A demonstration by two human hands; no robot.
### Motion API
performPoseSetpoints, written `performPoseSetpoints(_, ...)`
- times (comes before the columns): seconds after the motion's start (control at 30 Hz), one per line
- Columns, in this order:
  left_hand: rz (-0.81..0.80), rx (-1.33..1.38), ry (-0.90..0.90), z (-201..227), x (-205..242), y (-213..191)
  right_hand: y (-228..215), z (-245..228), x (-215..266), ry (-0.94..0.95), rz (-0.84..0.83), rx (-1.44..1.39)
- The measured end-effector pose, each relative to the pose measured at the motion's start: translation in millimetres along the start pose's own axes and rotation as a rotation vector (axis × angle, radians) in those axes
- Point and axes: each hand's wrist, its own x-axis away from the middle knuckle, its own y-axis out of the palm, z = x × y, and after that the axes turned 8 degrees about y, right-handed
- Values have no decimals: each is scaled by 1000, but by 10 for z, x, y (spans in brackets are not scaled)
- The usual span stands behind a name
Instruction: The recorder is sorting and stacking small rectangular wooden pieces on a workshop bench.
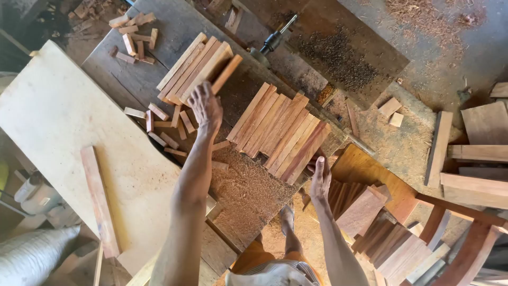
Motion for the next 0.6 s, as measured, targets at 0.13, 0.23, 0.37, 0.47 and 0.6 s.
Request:
performPoseSetpoints(0.13, 164, -240, 103, -7, 74, 4, 0, -101, 17, -82, 3, 60)
performPoseSetpoints(0.23, -183, 194, -192, 135, 440, -742, -75, -124, 7, -67, -70, 92)
performPoseSetpoints(0.37, -66, 901, -324, -53, 1440, -1203, -160, 38, -110, -20, -80, -2)
performPoseSetpoints(0.47, -77, 1588, -444, 290, 2153, -2088, -159, -117, -16, 17, -101, -42)
performPoseSetpoints(0.6, -202, 2160, -682, 600, 3263, -2206, -156, -255, 16, 54, -26, -41)
